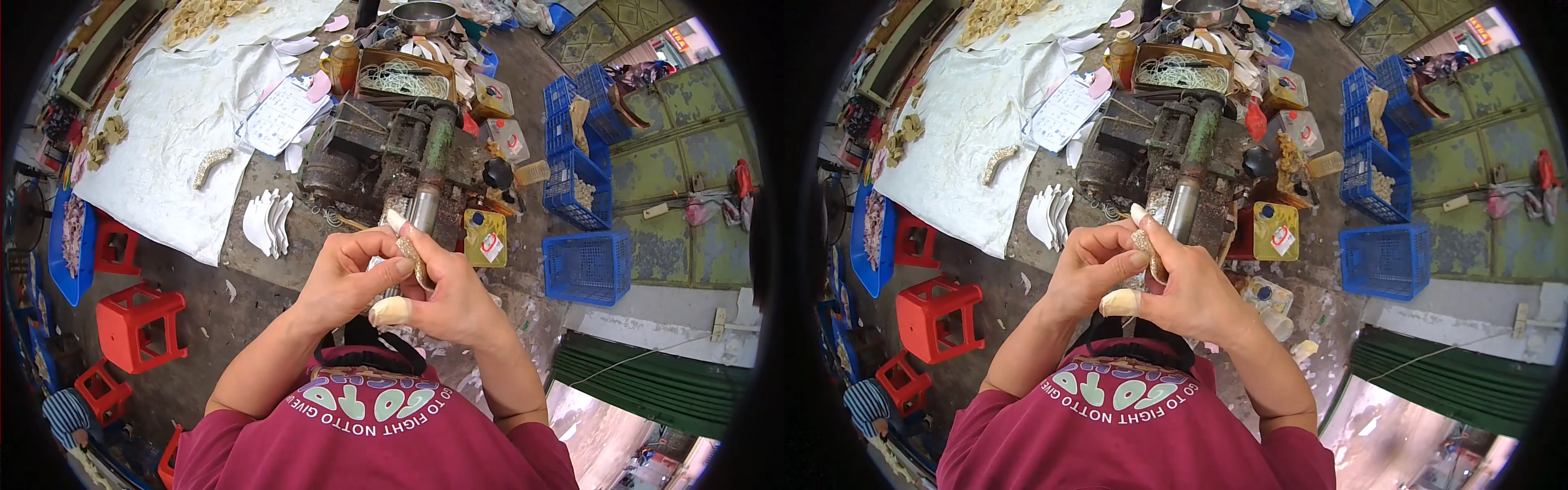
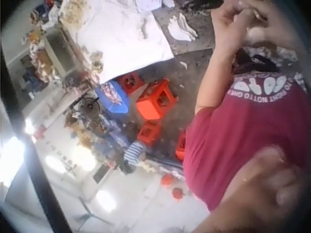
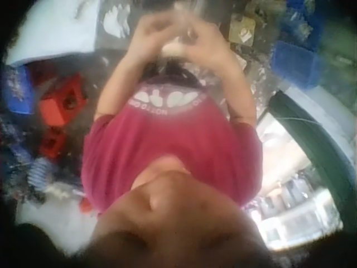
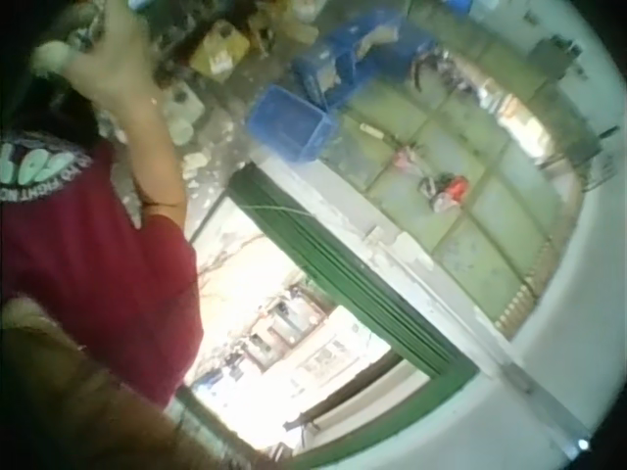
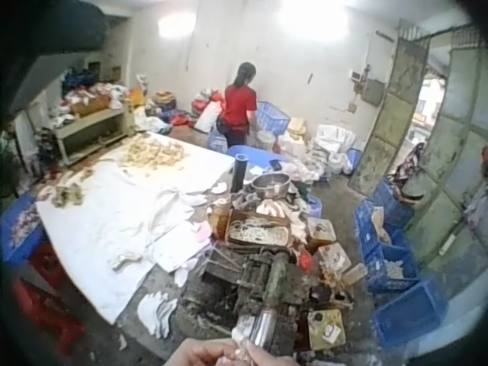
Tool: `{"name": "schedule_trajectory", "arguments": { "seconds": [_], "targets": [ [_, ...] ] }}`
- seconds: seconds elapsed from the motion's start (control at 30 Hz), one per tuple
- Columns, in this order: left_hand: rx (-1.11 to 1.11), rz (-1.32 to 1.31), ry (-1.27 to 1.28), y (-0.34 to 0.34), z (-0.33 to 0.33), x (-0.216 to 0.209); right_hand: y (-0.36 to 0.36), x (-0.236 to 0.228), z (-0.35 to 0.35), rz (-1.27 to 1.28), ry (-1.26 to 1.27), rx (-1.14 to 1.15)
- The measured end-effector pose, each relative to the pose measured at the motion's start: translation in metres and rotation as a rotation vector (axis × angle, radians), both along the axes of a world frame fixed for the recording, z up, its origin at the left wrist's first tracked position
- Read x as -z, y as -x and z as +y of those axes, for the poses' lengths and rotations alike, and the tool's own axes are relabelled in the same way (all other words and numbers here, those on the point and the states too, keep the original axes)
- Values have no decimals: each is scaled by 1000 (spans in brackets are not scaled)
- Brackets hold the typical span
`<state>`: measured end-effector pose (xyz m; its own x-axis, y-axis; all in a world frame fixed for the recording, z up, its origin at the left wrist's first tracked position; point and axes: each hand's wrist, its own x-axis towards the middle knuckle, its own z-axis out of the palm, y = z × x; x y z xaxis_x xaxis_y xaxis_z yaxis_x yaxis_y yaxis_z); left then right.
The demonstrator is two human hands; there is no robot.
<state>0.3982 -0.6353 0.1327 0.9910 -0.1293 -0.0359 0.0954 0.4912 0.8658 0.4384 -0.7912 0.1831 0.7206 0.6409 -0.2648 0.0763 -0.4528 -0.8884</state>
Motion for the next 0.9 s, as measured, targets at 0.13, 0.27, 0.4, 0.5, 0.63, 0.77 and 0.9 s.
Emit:
{"name": "schedule_trajectory", "arguments": {
  "seconds": [0.13,0.27,0.4,0.5,0.63,0.77,0.9],
  "targets": [
    [-42,-6,0,-1,4,-10,7,11,-3,136,-319,142],
    [-138,-71,-106,-3,21,-3,-2,2,-7,-510,-223,257],
    [-147,-73,-228,2,10,-21,7,-8,-2,-591,-133,256],
    [-190,-81,-318,6,13,-20,7,-4,7,-582,-196,275],
    [-128,-31,-519,14,35,-24,13,7,17,-536,-200,220],
    [-107,-2,-544,19,42,-22,18,19,24,-462,-243,211],
    [-82,101,-463,20,47,-29,14,16,25,-379,-295,157]
  ]
}}
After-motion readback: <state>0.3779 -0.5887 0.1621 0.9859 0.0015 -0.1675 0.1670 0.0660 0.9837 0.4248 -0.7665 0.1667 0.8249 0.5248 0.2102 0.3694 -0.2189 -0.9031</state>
